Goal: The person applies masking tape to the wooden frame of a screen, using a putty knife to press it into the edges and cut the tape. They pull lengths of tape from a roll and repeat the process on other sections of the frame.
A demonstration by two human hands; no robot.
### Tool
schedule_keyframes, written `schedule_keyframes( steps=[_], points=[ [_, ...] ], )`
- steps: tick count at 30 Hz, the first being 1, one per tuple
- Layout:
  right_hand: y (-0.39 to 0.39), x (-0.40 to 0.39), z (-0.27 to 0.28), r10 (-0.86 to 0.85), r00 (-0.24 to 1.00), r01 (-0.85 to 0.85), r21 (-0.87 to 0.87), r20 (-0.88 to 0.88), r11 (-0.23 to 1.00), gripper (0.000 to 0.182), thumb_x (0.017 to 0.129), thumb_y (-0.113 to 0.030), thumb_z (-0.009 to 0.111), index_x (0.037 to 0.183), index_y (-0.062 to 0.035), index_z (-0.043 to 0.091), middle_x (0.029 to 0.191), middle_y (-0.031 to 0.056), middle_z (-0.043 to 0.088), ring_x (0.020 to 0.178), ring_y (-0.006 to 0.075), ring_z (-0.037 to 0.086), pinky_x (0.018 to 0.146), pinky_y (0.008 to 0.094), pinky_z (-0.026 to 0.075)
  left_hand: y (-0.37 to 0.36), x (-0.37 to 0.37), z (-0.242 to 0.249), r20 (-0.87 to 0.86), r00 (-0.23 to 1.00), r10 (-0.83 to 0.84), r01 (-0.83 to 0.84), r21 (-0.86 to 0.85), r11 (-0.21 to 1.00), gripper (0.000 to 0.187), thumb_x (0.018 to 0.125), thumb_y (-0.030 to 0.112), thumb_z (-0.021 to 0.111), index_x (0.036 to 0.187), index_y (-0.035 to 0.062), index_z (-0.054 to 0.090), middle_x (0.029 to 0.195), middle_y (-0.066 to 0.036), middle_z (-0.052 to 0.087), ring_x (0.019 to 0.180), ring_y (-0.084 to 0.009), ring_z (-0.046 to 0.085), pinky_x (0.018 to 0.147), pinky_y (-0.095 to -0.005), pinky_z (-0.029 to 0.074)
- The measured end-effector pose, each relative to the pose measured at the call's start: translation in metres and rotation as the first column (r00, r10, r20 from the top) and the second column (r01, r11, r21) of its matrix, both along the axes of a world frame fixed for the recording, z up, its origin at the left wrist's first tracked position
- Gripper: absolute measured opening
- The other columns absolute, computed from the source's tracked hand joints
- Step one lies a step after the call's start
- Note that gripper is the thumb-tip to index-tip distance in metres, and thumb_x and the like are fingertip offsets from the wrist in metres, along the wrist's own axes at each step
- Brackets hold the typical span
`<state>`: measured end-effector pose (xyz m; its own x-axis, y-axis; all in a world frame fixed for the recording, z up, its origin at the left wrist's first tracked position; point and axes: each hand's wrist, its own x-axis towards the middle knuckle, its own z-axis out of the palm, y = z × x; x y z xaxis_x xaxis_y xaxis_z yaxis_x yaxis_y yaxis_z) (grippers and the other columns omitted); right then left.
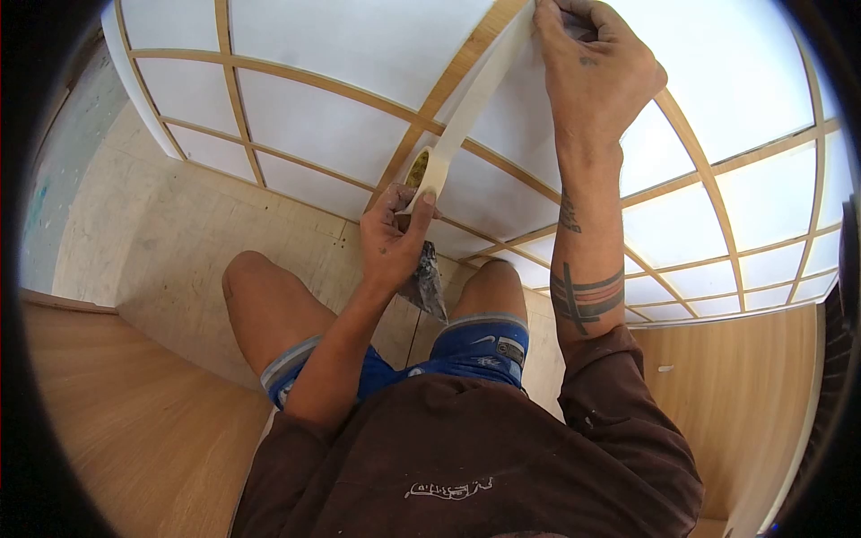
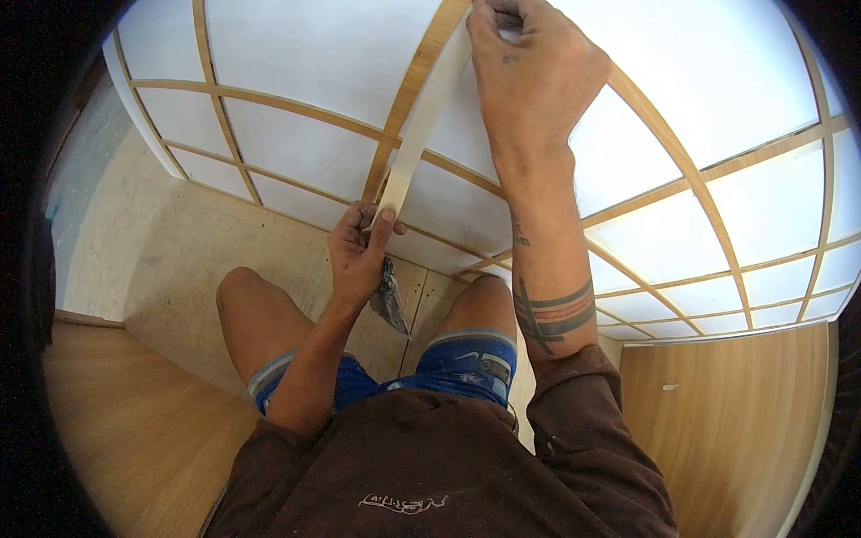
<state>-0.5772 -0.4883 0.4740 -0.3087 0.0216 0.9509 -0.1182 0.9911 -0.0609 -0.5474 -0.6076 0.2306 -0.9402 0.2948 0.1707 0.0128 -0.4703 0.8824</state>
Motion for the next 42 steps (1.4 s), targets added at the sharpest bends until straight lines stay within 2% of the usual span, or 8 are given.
schedule_keyframes(
  steps=[6,9,12,25,31,34,36,42],
  points=[
    [-0.009,0.004,0.002,0.047,0.998,-0.048,-0.02,-0.05,0.999,0.01,0.082,-0.006,0.084,0.086,0.0018,0.079,0.07,0.0127,0.074,0.06,0.0128,0.066,0.057,0.0271,0.053,0.004,-0.003,-0.004,-0.032,0.997,0.063,-0.063,0.007,0.998,0.02,0.102,0.018,0.069,0.1,-0.0022,0.067,0.08,-0.003,0.071,0.06,-0.0002,0.051,0.05,-0.0199,0.037],
    [0.005,-0.002,-0.002,0.021,0.998,-0.024,-0.046,-0.066,0.999,0.012,0.081,-0.006,0.085,0.081,0.0019,0.076,0.065,0.0094,0.068,0.056,0.0121,0.06,0.053,0.0277,0.048,0.0,-0.001,-0.001,-0.004,1.0,0.002,-0.002,-0.032,0.999,0.02,0.103,0.019,0.068,0.102,-0.0011,0.066,0.087,-0.006,0.07,0.084,-0.0111,0.063,0.079,-0.0274,0.05],
    [0.008,-0.001,0.001,-0.025,0.996,0.028,0.025,-0.089,0.999,0.016,0.08,-0.007,0.086,0.077,0.0021,0.072,0.06,0.0057,0.061,0.053,0.0114,0.052,0.049,0.0286,0.042,0.009,-0.003,-0.005,-0.09,0.991,0.101,-0.095,0.064,0.993,0.021,0.102,0.018,0.07,0.101,-0.0027,0.067,0.083,-0.004,0.071,0.067,-0.0031,0.059,0.055,-0.0205,0.043],
    [0.028,-0.009,-0.028,0.052,0.985,-0.048,0.031,-0.162,0.998,0.014,0.085,-0.014,0.082,0.096,-0.0066,0.081,0.065,0.0024,0.059,0.054,0.0128,0.052,0.054,0.0279,0.044,0.004,-0.004,0.003,-0.011,0.998,0.061,-0.06,0.066,0.996,0.021,0.101,0.018,0.07,0.102,-0.0026,0.067,0.083,-0.004,0.07,0.072,-0.0053,0.061,0.059,-0.0215,0.046],
    [0.006,0.014,-0.02,-0.016,1.0,0.015,0.095,0.008,0.995,0.023,0.091,-0.016,0.078,0.113,-0.0104,0.081,0.066,0.0038,0.061,0.053,0.0113,0.052,0.05,0.0277,0.041,0.003,-0.003,-0.002,0.012,1.0,0.012,-0.012,0.013,1.0,0.02,0.103,0.022,0.068,0.099,0.0017,0.067,0.085,-0.004,0.07,0.083,-0.0099,0.062,0.077,-0.0263,0.047],
    [-0.008,0.025,-0.006,-0.251,0.855,0.325,-0.091,0.454,0.941,0.027,0.084,0.006,0.074,0.109,-0.0033,0.077,0.086,0.0156,0.068,0.075,0.0211,0.062,0.065,0.0337,0.051,0.005,-0.005,-0.004,-0.01,0.999,0.036,-0.036,0.035,0.999,0.02,0.102,0.018,0.069,0.104,-0.0018,0.068,0.084,-0.004,0.071,0.065,-0.0031,0.058,0.053,-0.0195,0.043],
    [0.012,0.016,-0.03,-0.158,0.978,0.16,-0.003,0.134,0.987,0.023,0.094,-0.015,0.075,0.116,-0.0093,0.08,0.068,0.0043,0.064,0.053,0.0109,0.051,0.05,0.0276,0.04,0.005,-0.006,-0.001,-0.017,0.999,0.04,-0.039,0.044,0.998,0.021,0.102,0.019,0.069,0.104,-0.0016,0.068,0.085,-0.004,0.071,0.067,-0.0042,0.059,0.056,-0.0206,0.045],
    [0.001,0.036,-0.052,0.148,0.967,-0.064,-0.365,0.208,0.929,0.025,0.102,-0.023,0.068,0.116,-0.0049,0.079,0.073,-0.0011,0.064,0.066,0.0033,0.049,0.061,0.021,0.042,-0.002,-0.009,0.005,0.038,0.999,-0.026,0.023,0.08,0.997,0.022,0.104,0.023,0.067,0.099,0.0008,0.067,0.086,-0.005,0.069,0.082,-0.0113,0.062,0.081,-0.0286,0.048]
  ],
)
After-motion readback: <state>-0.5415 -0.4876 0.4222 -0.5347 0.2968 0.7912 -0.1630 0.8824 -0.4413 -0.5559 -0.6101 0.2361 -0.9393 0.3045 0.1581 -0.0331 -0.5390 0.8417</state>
